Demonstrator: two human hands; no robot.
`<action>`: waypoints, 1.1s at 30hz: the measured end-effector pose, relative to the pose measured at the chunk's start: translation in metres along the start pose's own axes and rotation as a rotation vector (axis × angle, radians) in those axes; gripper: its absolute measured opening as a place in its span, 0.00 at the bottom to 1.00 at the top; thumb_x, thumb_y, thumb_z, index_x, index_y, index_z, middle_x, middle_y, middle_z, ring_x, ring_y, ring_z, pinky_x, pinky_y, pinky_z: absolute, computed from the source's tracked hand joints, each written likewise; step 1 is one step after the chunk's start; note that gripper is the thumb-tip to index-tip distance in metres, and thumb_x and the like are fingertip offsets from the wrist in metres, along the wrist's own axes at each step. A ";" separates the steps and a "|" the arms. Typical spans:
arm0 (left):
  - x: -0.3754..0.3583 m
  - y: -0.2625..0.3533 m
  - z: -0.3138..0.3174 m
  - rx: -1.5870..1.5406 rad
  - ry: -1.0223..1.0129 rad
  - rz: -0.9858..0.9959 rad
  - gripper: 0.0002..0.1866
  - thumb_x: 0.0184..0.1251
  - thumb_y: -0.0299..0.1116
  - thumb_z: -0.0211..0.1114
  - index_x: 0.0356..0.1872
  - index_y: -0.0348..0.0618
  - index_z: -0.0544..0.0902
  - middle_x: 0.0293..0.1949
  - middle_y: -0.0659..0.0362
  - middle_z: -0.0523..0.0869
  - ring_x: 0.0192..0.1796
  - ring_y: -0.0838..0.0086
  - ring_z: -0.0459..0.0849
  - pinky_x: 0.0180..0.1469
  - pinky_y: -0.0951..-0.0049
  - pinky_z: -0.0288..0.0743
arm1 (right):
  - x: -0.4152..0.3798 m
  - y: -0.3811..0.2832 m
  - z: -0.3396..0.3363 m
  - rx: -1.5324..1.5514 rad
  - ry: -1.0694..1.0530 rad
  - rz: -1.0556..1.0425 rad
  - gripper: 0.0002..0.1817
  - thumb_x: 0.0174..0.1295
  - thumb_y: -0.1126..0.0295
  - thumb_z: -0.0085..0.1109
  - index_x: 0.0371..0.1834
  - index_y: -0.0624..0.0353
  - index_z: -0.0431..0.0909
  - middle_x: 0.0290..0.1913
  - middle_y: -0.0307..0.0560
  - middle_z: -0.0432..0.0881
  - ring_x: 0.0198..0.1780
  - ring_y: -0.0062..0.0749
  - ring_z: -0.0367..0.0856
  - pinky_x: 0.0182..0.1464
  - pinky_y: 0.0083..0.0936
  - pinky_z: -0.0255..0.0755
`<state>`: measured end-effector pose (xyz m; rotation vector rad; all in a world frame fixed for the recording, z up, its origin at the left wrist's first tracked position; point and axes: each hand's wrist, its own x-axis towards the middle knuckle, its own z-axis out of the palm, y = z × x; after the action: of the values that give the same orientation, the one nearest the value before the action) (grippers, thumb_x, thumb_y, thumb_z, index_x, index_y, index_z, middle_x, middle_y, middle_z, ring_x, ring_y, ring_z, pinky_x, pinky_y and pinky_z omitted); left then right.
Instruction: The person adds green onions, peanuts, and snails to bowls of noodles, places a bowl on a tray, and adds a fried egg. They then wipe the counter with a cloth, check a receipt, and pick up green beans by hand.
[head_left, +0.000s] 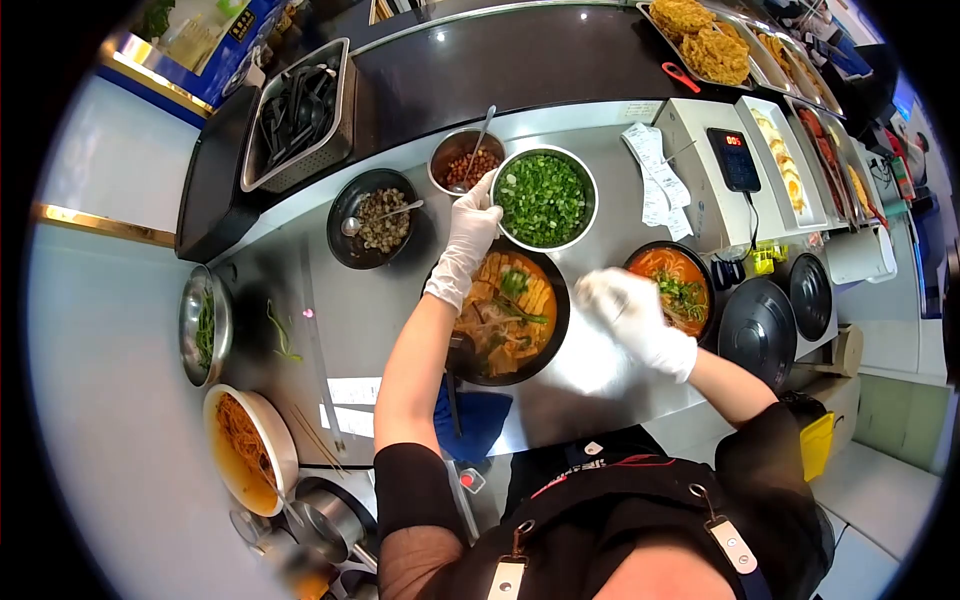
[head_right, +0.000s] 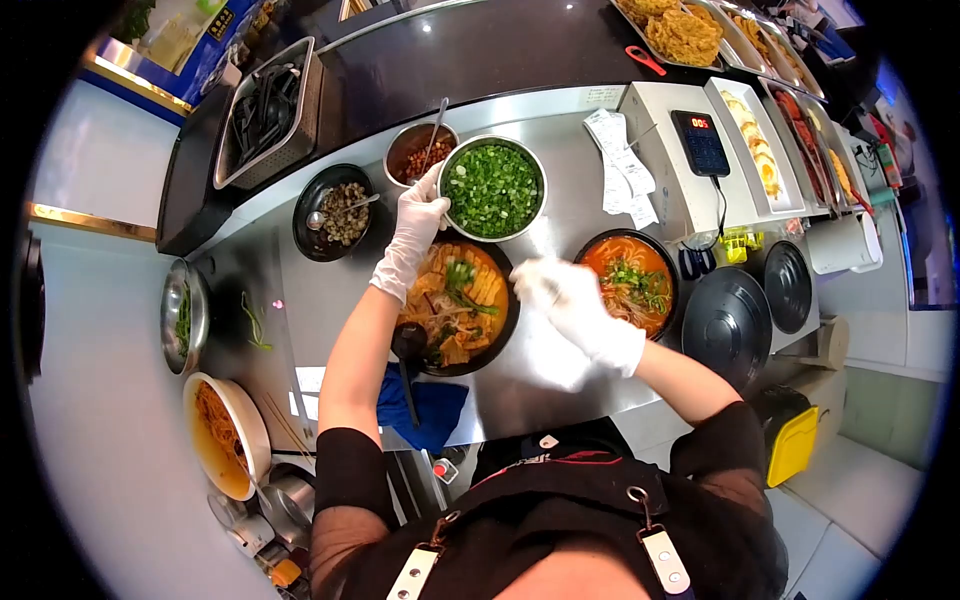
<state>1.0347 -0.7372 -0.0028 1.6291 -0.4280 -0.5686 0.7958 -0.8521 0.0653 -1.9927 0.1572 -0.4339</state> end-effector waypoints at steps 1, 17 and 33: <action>0.001 -0.001 0.000 -0.001 0.002 -0.004 0.31 0.54 0.16 0.54 0.64 0.47 0.75 0.22 0.71 0.72 0.19 0.87 0.68 0.22 0.84 0.66 | -0.006 0.009 0.008 -0.193 -0.111 -0.316 0.07 0.63 0.73 0.54 0.36 0.64 0.80 0.32 0.49 0.82 0.33 0.37 0.82 0.39 0.29 0.78; 0.030 -0.028 0.064 -0.383 0.104 -0.109 0.36 0.52 0.12 0.51 0.68 0.35 0.64 0.38 0.55 0.84 0.15 0.82 0.72 0.15 0.83 0.67 | 0.121 0.098 -0.070 0.197 0.397 0.553 0.24 0.64 0.61 0.60 0.57 0.66 0.69 0.34 0.42 0.79 0.32 0.19 0.76 0.35 0.19 0.71; 0.038 -0.017 -0.015 -0.427 0.644 -0.328 0.19 0.61 0.21 0.60 0.54 0.35 0.71 0.41 0.53 0.81 0.35 0.69 0.85 0.29 0.74 0.82 | 0.302 0.102 0.083 0.217 -0.095 0.519 0.09 0.61 0.64 0.60 0.33 0.59 0.81 0.21 0.38 0.76 0.19 0.25 0.72 0.23 0.23 0.68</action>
<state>1.0735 -0.7446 -0.0230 1.3731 0.4189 -0.3150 1.1146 -0.9180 0.0125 -1.6751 0.5293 -0.0192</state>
